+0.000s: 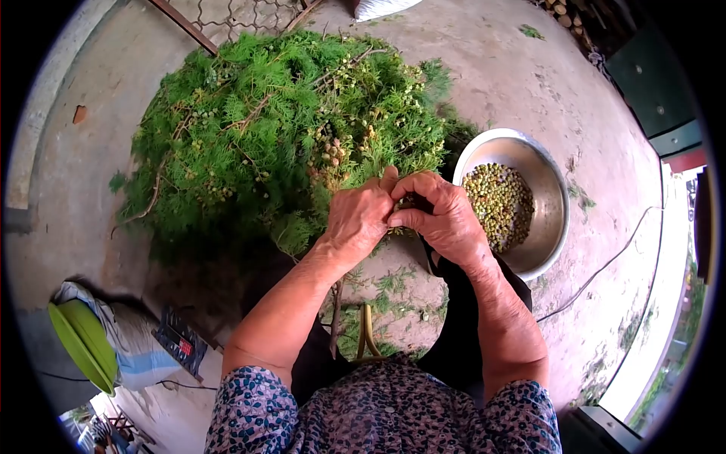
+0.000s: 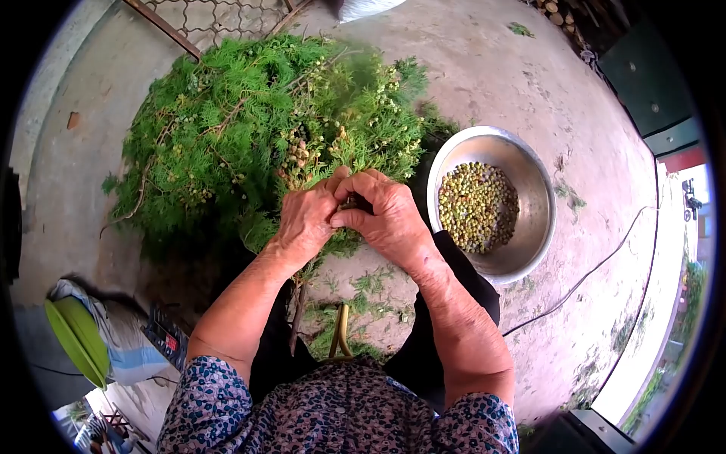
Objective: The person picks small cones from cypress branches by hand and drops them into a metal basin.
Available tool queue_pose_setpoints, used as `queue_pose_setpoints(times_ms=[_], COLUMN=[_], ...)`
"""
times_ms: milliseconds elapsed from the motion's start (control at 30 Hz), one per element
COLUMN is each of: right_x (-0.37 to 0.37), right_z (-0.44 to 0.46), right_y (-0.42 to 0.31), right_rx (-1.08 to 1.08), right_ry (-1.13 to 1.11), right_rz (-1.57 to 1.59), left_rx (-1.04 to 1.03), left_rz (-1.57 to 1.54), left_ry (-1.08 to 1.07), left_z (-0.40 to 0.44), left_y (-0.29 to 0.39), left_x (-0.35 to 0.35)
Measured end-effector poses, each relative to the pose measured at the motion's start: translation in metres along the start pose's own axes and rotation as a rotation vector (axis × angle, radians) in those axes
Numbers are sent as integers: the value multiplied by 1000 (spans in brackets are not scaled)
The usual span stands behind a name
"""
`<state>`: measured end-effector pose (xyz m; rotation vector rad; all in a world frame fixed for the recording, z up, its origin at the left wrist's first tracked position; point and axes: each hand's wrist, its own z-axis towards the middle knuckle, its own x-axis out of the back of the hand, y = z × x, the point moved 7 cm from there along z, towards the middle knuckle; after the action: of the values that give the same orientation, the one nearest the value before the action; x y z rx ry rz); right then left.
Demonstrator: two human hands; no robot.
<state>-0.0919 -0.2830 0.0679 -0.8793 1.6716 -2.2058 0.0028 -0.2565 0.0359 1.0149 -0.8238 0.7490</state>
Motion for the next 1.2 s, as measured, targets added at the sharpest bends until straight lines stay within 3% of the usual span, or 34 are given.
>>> queue_pose_setpoints(times_ms=[200, 267, 433, 467, 533, 600, 633, 733, 800, 867, 967, 1067, 1133, 1200], right_x=[-9, -13, -12, -15, -14, 11, 32, 102, 138, 169, 199, 215, 222, 230], right_z=[-5, -14, -34, -39, -43, -35, -36, -46, -58, -76, -98, -108, -115, -125], right_y=[-9, -26, -36, -60, -77, -57, -43, -16, 12, 62, 111, 117, 119, 128], right_rx=[78, 126, 246, 423, 342, 169, -50, -100, -223, -372, -405, -403, -582, -539], right_ry=[55, 115, 146, 148, 149, 276, 360, 630, 631, 618, 601, 657, 656, 745], right_rz=[-216, -372, -344, -351, -226, -326, -282, -443, -606, -561, -701, -782, -781, -775], left_rx=[158, 158, 336, 209, 198, 202, 267, 420, 523, 617, 679, 753, 812, 793], left_rz=[-112, -313, -437, -131, -57, -83, -104, -154, -474, -661, -785, -993, -1125, -1172], left_ry=[53, 106, -98, -42, 99, 177, 139, 62, 146, 181, 215, 242, 289, 277], left_z=[0, -1, -3, 1, 4, 0, -3, -7, -10, -14, -20, -25, -29, -31], left_y=[-5, -1, -5, -12, -17, -22, -28, -41, -47, -57, -65, -56, -54, -59], left_x=[6, 13, -9, -13, -1, 4, 1, -6, 4, 7, 9, 9, 4, -4])
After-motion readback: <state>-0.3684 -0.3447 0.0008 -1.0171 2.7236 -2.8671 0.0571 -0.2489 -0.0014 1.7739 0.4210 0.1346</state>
